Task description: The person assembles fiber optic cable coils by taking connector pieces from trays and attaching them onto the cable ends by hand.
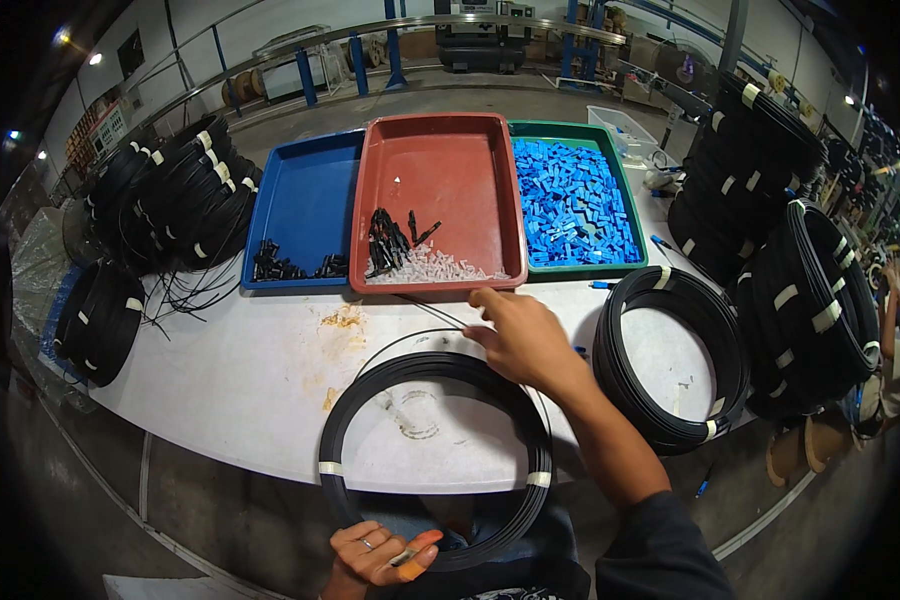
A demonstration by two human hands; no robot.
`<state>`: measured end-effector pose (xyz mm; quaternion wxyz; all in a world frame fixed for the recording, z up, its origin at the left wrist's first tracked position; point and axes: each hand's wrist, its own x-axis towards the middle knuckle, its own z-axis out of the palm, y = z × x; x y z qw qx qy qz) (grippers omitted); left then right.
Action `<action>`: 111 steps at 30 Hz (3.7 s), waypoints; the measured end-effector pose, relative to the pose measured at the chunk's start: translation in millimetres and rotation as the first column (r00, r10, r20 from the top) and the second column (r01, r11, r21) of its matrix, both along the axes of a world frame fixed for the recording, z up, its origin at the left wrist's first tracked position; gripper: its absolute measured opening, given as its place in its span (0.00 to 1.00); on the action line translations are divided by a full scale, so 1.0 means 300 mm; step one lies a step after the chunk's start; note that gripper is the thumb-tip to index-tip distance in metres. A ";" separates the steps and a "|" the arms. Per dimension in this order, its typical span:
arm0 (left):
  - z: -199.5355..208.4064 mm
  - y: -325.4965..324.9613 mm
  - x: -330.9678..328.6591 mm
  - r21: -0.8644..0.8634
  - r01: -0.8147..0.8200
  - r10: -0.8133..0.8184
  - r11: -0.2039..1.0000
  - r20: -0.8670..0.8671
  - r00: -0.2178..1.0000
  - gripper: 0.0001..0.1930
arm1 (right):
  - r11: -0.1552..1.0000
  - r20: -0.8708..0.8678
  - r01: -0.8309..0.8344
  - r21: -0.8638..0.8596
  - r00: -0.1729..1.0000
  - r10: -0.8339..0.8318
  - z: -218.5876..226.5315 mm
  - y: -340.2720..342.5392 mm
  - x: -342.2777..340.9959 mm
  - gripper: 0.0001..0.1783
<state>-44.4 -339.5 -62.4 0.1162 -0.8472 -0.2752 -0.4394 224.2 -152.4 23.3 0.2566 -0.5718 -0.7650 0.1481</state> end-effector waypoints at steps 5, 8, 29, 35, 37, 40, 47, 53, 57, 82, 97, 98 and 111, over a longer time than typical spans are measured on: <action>-0.016 -0.004 0.005 -0.032 0.055 -0.055 0.998 0.005 0.998 0.24 | 0.993 0.196 0.085 -0.080 0.978 -0.068 -0.121 0.190 -0.143 0.23; -0.025 -0.006 -0.013 -0.076 0.086 -0.087 0.993 -0.011 0.996 0.22 | 0.977 0.000 -0.173 -0.121 0.985 0.175 -0.145 0.227 -0.157 0.20; 0.055 0.040 -0.024 -0.204 0.165 -0.153 0.965 0.074 0.985 0.27 | 0.931 0.186 -0.320 -0.177 0.918 0.351 -0.021 0.261 -0.320 0.24; 0.070 0.083 -0.079 -0.315 0.308 -0.303 0.898 0.065 0.951 0.21 | 0.904 0.617 -0.409 -0.126 0.681 0.394 -0.028 0.284 -0.330 0.20; 0.020 0.109 -0.086 -0.360 0.276 -0.239 0.891 0.145 0.960 0.22 | 0.907 0.585 -0.420 0.028 0.743 0.326 -0.054 0.306 -0.312 0.18; 0.030 0.165 -0.106 -0.382 0.338 -0.295 0.860 0.167 0.941 0.31 | 0.935 0.534 -0.356 0.001 0.790 0.300 -0.051 0.303 -0.309 0.17; 0.052 0.248 -0.234 -0.456 0.392 -0.341 0.799 0.192 0.920 0.32 | 0.960 0.363 -0.220 0.175 0.920 0.145 -0.066 0.199 -0.374 0.18; 0.048 0.271 -0.223 -0.439 0.272 -0.262 0.856 0.084 0.961 0.25 | 0.947 0.244 -0.225 0.229 0.955 0.168 -0.070 0.205 -0.320 0.16; 0.085 0.313 -0.215 -0.420 0.301 -0.292 0.856 0.088 0.952 0.25 | 0.962 -0.155 -0.262 -0.078 0.956 0.247 -0.065 0.202 -0.328 0.15; 0.229 1.322 -0.588 -0.455 -0.553 0.401 0.698 -0.392 0.828 0.10 | 0.940 -0.146 -0.273 -0.203 0.958 0.246 -0.069 0.198 -0.359 0.08; 0.300 1.100 -0.202 -0.734 0.180 0.165 0.655 0.372 0.914 0.10 | 0.975 -0.285 -0.219 -0.026 0.937 0.203 -0.086 0.217 -0.267 0.04; 0.280 1.089 -0.170 -0.715 0.155 0.150 0.682 0.344 0.927 0.10 | 0.977 -0.226 -0.208 -0.042 0.955 0.194 -0.092 0.223 -0.242 0.04; 0.107 0.900 0.012 -0.783 0.481 0.052 0.395 0.541 0.839 0.11 | 0.938 -0.386 0.006 0.345 0.912 0.136 -0.152 0.114 -0.125 0.05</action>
